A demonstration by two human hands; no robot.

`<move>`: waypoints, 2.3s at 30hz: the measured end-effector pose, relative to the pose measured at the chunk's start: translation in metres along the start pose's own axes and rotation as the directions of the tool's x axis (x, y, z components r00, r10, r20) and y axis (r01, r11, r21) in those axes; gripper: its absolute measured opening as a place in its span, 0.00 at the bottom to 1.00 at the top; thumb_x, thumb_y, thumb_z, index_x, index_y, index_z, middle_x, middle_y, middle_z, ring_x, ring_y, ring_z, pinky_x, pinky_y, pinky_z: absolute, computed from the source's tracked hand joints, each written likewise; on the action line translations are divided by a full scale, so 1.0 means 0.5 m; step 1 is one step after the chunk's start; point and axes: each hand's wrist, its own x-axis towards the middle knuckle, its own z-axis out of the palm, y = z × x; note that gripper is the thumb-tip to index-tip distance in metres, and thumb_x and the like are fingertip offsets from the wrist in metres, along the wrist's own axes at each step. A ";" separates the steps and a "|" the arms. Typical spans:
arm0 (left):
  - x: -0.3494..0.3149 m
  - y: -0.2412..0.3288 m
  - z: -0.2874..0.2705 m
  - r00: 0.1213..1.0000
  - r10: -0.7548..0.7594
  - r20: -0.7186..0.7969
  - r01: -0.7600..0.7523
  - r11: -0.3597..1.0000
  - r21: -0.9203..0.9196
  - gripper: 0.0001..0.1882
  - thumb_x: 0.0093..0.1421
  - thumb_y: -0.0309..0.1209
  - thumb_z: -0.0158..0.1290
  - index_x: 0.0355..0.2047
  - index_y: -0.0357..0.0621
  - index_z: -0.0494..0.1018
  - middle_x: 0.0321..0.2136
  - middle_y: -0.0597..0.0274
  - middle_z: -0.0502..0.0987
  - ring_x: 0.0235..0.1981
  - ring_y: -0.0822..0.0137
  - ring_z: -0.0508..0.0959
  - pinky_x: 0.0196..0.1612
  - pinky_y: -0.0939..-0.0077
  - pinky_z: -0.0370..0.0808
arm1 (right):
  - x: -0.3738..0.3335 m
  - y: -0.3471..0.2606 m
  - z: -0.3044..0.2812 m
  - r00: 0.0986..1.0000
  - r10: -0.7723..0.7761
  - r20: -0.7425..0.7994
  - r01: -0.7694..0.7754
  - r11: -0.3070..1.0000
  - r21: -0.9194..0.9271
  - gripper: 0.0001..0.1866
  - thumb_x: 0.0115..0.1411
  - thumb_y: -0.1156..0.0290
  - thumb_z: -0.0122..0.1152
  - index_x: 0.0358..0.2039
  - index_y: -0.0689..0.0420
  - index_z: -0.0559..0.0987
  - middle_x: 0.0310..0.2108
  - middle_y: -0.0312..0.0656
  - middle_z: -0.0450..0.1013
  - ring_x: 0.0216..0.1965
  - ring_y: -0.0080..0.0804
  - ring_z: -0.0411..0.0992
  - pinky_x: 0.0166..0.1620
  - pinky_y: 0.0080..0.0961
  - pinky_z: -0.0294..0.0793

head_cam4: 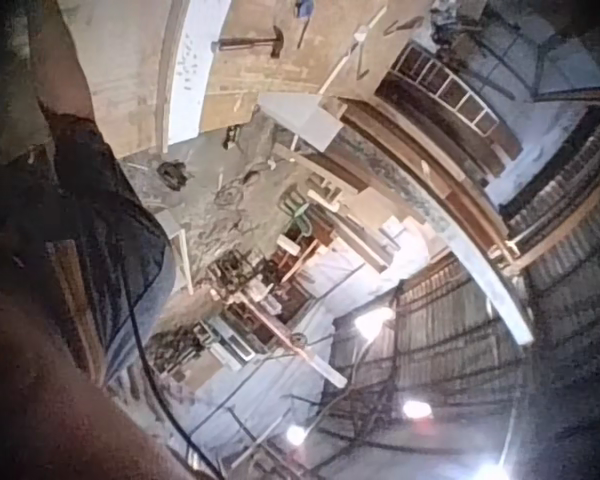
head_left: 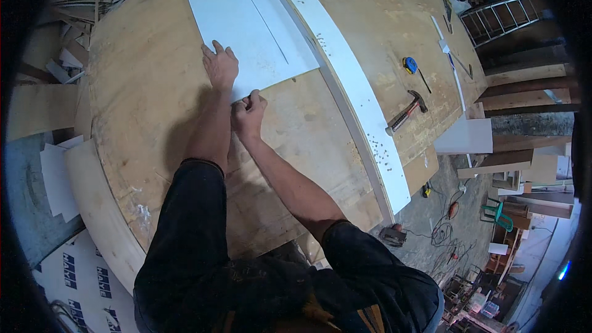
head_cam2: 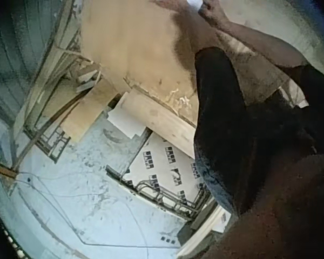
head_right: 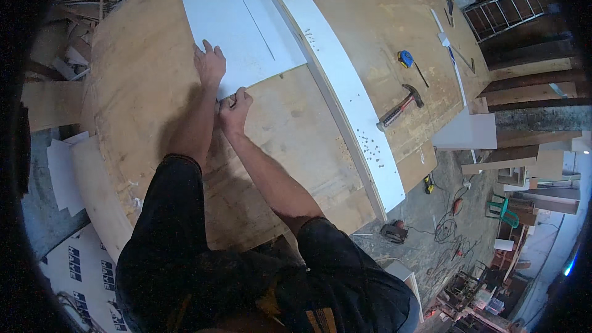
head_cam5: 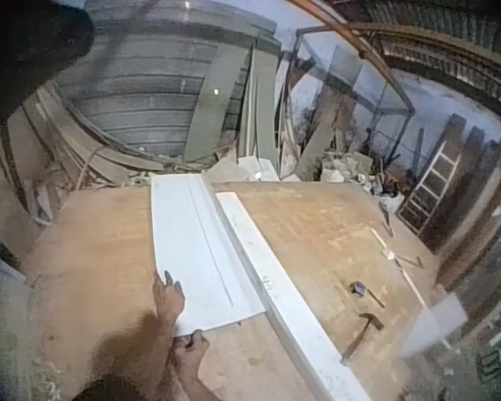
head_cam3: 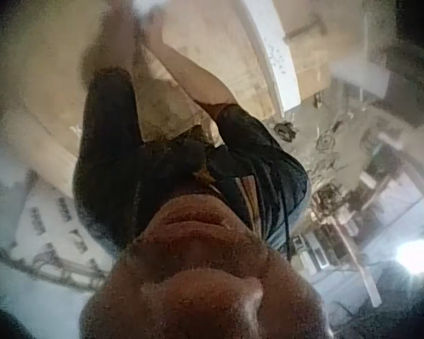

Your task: The person measures and marks a white wooden board on a workbench, uses a hammer to drive nails into it, and then fits the board onto a larger wooden assembly.

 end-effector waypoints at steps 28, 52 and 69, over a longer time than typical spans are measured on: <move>0.063 0.014 -0.004 0.989 -0.095 0.111 0.095 0.995 0.004 0.31 0.70 0.42 0.41 0.67 0.33 0.56 0.67 0.26 0.48 0.68 0.36 0.55 0.70 0.51 0.53 | 0.046 -0.026 0.015 0.998 -0.066 0.009 0.065 0.996 0.054 0.16 0.52 0.79 0.53 0.42 0.67 0.67 0.45 0.55 0.60 0.46 0.44 0.63 0.52 0.34 0.67; 0.085 0.015 -0.007 0.986 -0.101 0.132 0.105 0.994 -0.026 0.32 0.70 0.42 0.40 0.67 0.33 0.56 0.68 0.26 0.47 0.69 0.38 0.53 0.71 0.52 0.51 | 0.067 -0.024 0.014 0.989 -0.137 0.061 0.137 0.991 0.011 0.15 0.51 0.78 0.53 0.41 0.66 0.66 0.44 0.54 0.61 0.45 0.44 0.64 0.51 0.35 0.68; 0.163 -0.055 -0.043 0.979 -0.056 0.195 0.034 0.993 0.116 0.32 0.71 0.50 0.37 0.70 0.51 0.55 0.71 0.44 0.50 0.72 0.48 0.52 0.70 0.42 0.48 | 0.105 0.037 0.081 0.956 -0.052 0.287 -0.009 0.978 0.208 0.37 0.54 0.80 0.55 0.65 0.73 0.57 0.39 0.43 0.72 0.25 0.18 0.65 0.24 0.19 0.67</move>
